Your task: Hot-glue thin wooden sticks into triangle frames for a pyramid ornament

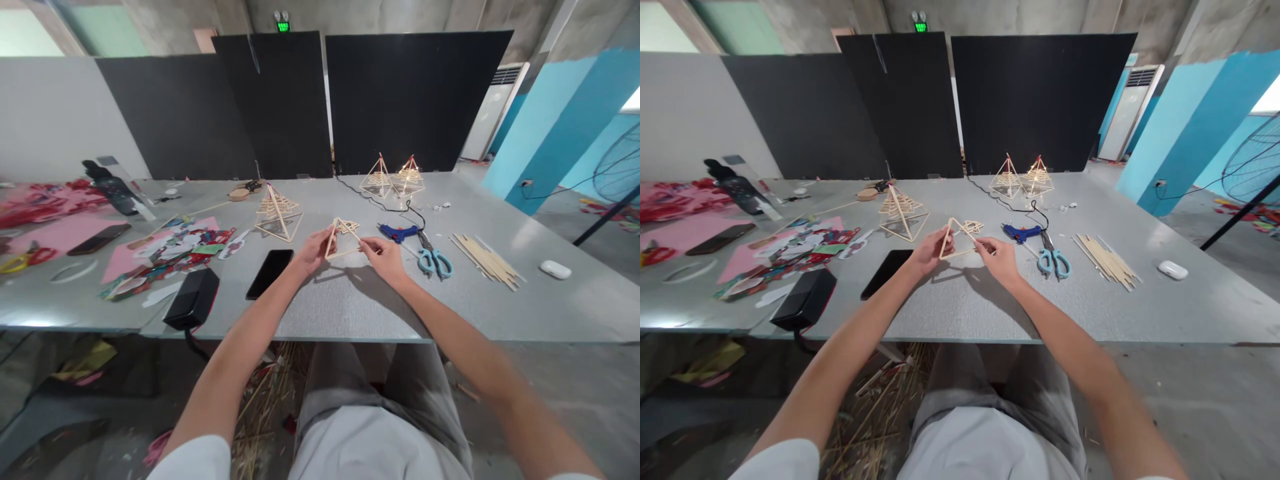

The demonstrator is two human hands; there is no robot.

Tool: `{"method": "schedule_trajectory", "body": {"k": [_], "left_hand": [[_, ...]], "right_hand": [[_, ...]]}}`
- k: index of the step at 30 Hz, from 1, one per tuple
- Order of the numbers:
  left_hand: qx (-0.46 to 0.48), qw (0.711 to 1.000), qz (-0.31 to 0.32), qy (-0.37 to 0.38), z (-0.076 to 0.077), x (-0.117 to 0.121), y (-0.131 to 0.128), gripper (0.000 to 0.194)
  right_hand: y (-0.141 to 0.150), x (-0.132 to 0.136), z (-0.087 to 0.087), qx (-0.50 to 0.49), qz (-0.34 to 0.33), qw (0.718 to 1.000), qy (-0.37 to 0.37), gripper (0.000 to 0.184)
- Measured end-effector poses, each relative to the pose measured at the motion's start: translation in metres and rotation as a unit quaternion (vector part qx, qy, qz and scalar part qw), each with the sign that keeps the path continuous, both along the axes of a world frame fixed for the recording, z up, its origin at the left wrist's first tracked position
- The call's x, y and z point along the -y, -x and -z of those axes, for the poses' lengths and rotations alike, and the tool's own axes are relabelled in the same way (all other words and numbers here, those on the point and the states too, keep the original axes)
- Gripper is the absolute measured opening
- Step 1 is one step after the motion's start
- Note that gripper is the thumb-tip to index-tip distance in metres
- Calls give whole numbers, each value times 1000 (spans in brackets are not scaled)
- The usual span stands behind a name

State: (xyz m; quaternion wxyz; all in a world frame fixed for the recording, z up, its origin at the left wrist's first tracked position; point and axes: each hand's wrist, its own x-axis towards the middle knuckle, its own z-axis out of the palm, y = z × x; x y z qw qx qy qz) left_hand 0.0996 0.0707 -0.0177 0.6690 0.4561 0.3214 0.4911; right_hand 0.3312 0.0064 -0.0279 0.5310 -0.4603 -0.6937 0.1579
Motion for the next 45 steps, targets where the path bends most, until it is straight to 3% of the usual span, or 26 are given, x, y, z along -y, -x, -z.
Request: {"method": "schedule_trajectory", "body": {"k": [4, 8, 14, 21, 31, 37, 41, 45], "left_hand": [[-54, 998, -7, -11, 3, -2, -1, 39], [-108, 994, 11, -18, 0, -3, 6, 42], [-213, 968, 129, 4, -12, 3, 18, 40], [-265, 936, 230, 1, -14, 14, 17, 37], [-275, 924, 264, -41, -14, 17, 17, 32], [-259, 927, 270, -40, -7, 14, 15, 30], [-213, 942, 256, -42, -5, 12, 23, 33], [-165, 958, 231, -47, -2, 9, 30, 35]], "right_hand": [[-12, -4, -3, 51, 24, 998, -17, 41], [-22, -8, -11, 79, -3, 995, -57, 45], [-29, -2, -30, 148, -153, 973, -91, 32], [-28, 6, -38, 181, -204, 957, -103, 28], [-22, 6, -33, 166, -126, 970, -125, 15], [-9, 15, -30, 145, -103, 979, -101, 21], [-2, 19, -30, 89, -94, 990, -60, 37], [0, 25, -35, 33, -98, 993, -49, 41]]}}
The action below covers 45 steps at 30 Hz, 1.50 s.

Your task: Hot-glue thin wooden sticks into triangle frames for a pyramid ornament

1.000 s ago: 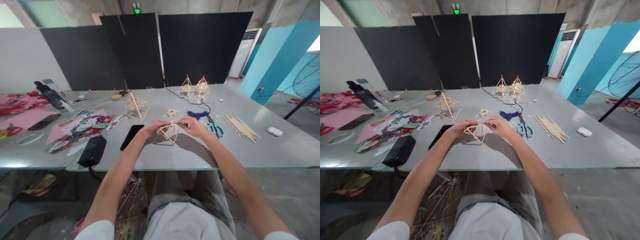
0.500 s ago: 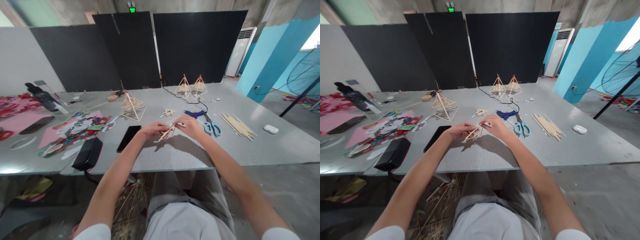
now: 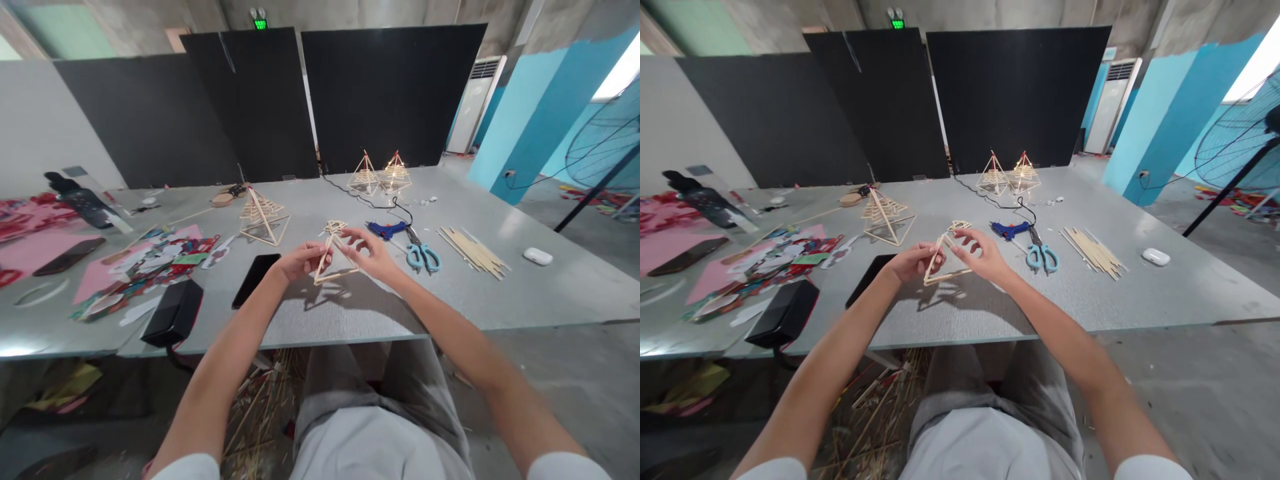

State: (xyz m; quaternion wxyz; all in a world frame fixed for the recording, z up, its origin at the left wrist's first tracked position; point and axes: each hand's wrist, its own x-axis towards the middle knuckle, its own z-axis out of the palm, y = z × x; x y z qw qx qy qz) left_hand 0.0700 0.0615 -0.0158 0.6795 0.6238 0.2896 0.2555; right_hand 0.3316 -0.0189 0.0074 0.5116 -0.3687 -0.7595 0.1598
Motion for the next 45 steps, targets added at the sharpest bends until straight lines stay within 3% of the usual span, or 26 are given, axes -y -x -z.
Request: {"method": "schedule_trajectory", "body": {"k": [6, 13, 22, 26, 30, 32, 38, 41, 45], "left_hand": [[33, 999, -23, 2, 1, 0, -3, 35], [18, 1000, -11, -13, -6, 9, -16, 32], [23, 998, -44, -35, -12, 16, -28, 29], [34, 996, -76, -45, -15, 15, -26, 33], [40, 994, -95, -47, -15, 12, -25, 33], [43, 993, -98, -48, -14, 10, -25, 34], [45, 993, -93, -54, -11, 5, -21, 36], [33, 995, -76, -56, -11, 3, -15, 35], [2, 998, -36, -44, -10, 1, -11, 32]], "right_hand": [[2, 7, -4, -46, 2, 999, -14, 39], [9, 0, 8, -53, -9, 996, 68, 25], [4, -10, 14, -103, -25, 986, 128, 30], [-13, -26, 10, -168, 1, 979, 116, 45], [-52, -50, -1, -225, 65, 967, 102, 84], [-63, -57, -3, -225, 74, 966, 108, 89], [-31, -43, 7, -129, 3, 982, 141, 56], [-15, -30, 11, -62, -31, 988, 140, 51], [-12, -23, 15, -6, -21, 994, 103, 45]]}}
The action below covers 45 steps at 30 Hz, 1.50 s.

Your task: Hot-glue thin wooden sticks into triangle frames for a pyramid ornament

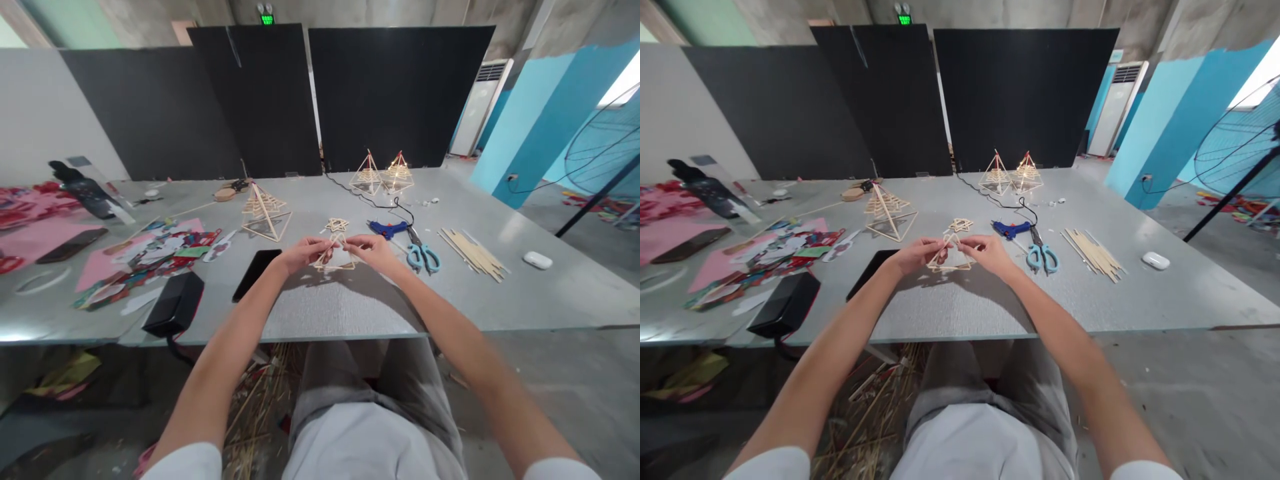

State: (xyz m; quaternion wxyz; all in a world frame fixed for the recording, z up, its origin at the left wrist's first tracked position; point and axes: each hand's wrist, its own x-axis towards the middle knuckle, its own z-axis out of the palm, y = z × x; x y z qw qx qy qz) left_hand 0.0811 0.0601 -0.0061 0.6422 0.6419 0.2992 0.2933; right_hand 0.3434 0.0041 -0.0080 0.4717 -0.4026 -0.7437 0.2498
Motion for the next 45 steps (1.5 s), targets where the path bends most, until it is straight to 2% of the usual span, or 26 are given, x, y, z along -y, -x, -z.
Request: {"method": "schedule_trajectory", "body": {"k": [8, 16, 22, 28, 32, 37, 45], "left_hand": [[-22, 999, 23, 25, 4, 5, -12, 33], [-8, 999, 28, 23, 1, 9, -17, 33], [0, 999, 45, 24, 4, 10, -18, 34], [19, 998, 49, 23, 9, 9, -15, 35], [23, 999, 28, 10, 9, 3, -12, 36], [3, 999, -21, -39, 9, -2, -12, 37], [-120, 976, -71, -164, 9, -3, -11, 34]], "right_hand": [[4, -2, 12, 70, 66, 988, -120, 27], [5, -2, 14, 112, 85, 980, -144, 25], [8, 1, 14, 103, 68, 985, -125, 26], [10, 3, 8, 69, 30, 995, -66, 37], [10, 5, 3, 49, 20, 998, -16, 52], [7, 4, 3, 35, 36, 998, 39, 62], [6, -1, 13, 56, 65, 995, 52, 51]]}}
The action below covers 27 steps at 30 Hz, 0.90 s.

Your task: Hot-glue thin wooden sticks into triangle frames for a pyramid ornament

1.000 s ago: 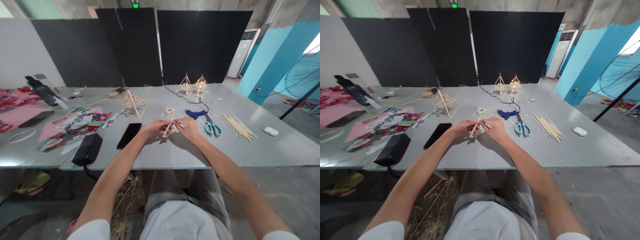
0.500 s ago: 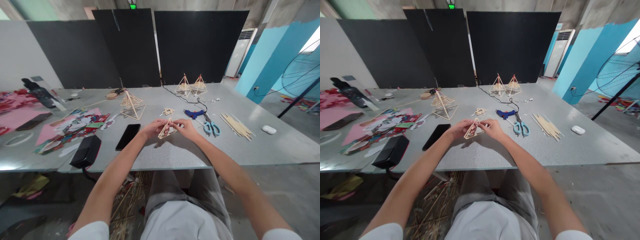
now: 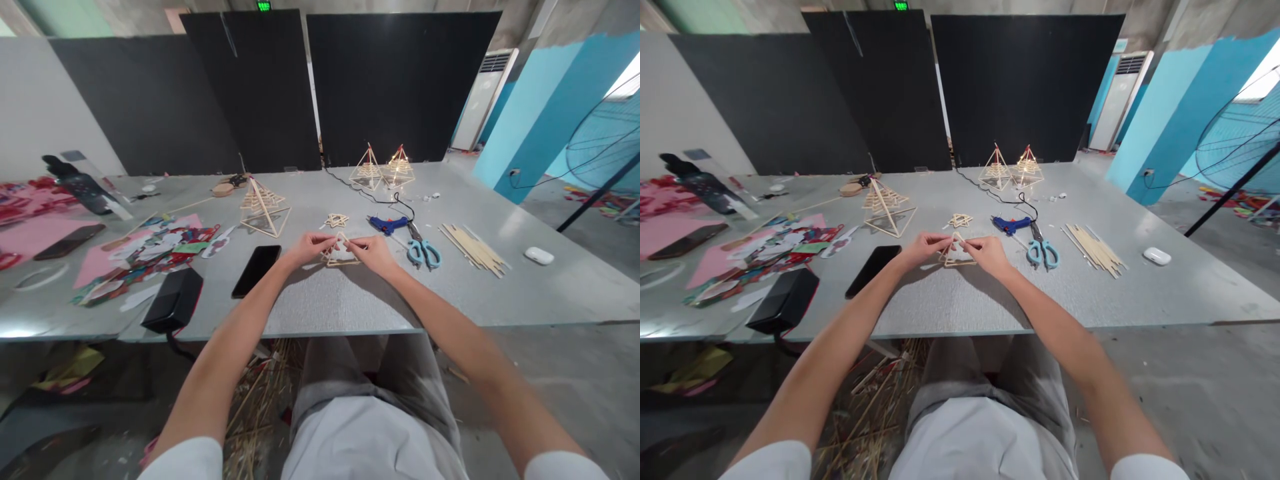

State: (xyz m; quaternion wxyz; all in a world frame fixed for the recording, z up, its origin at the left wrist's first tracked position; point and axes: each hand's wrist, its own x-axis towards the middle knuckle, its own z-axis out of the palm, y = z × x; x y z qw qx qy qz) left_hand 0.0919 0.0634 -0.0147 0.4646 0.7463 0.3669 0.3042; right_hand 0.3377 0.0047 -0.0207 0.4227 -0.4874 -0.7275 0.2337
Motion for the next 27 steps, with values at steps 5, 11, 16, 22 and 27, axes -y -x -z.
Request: {"method": "schedule_trajectory", "body": {"k": [5, 11, 16, 22, 27], "left_hand": [[-77, 992, -16, -94, -6, 7, 4, 30], [-150, 975, -2, -163, -12, 17, 5, 33], [-194, 961, -16, -196, -17, 12, 13, 30], [-203, 955, -19, -215, -16, 5, 19, 29], [-195, 958, -5, -211, -8, 4, 19, 29]], "right_hand": [[3, 2, 3, 25, -4, 1000, -17, 35], [1, -1, 1, 31, -25, 999, -11, 29], [-7, -7, -1, 36, -52, 998, 3, 21], [-13, -9, -2, 37, -77, 996, 26, 20], [-15, -11, 2, 29, -88, 994, 62, 27]]}}
